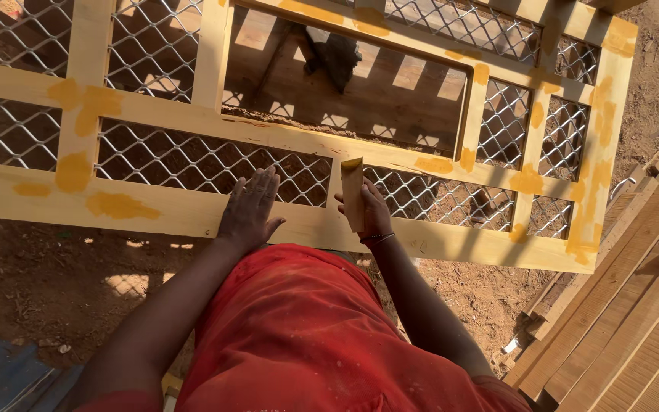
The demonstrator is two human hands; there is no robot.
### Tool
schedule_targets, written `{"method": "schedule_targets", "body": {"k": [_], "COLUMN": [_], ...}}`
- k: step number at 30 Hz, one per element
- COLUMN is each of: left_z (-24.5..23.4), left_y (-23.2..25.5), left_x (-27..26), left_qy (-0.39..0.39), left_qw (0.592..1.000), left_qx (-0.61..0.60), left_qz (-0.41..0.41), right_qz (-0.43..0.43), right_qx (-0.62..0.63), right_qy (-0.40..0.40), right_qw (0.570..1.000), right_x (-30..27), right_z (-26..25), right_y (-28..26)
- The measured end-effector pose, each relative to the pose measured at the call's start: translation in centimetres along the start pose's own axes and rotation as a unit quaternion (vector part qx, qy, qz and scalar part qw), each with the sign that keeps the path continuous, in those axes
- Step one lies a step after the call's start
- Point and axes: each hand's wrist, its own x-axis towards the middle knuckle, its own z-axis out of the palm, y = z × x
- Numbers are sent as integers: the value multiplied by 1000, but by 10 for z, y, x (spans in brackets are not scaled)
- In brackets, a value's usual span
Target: The person applies a yellow substance to the joints and mesh edges of a wooden frame by hand and with a small wooden applicator.
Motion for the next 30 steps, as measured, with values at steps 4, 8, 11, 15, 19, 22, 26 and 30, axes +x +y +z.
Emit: {"method": "schedule_targets", "body": {"k": [4,8,11,15,19,22,26,30], "left_z": [1,10,17,15,13,5,-13,-27], "left_y": [-9,-35,-60,-97,-125,-147,-173,-175], "left_x": [42,82,96,93,86,65,47,11], "left_qy": [-59,-93,-114,-134,-121,-94,-96,-61], "left_qw": [998,994,991,985,986,983,974,969], "left_qx": [-2,21,34,84,113,141,122,69], "left_qz": [34,49,60,66,-5,-70,-165,-231], "right_qz": [7,-7,-22,-23,-21,-26,-22,-42], "right_qx": [-12,-4,-20,-22,-3,22,34,97], "right_qy": [20,56,92,116,97,82,51,-8], "right_qw": [1000,998,995,993,995,996,998,994], "right_x": [-8,-20,-36,-49,-54,-55,-58,-53], "right_z": [17,42,56,77,96,112,123,125], "right_y": [3,2,4,14,28,38,41,43]}}
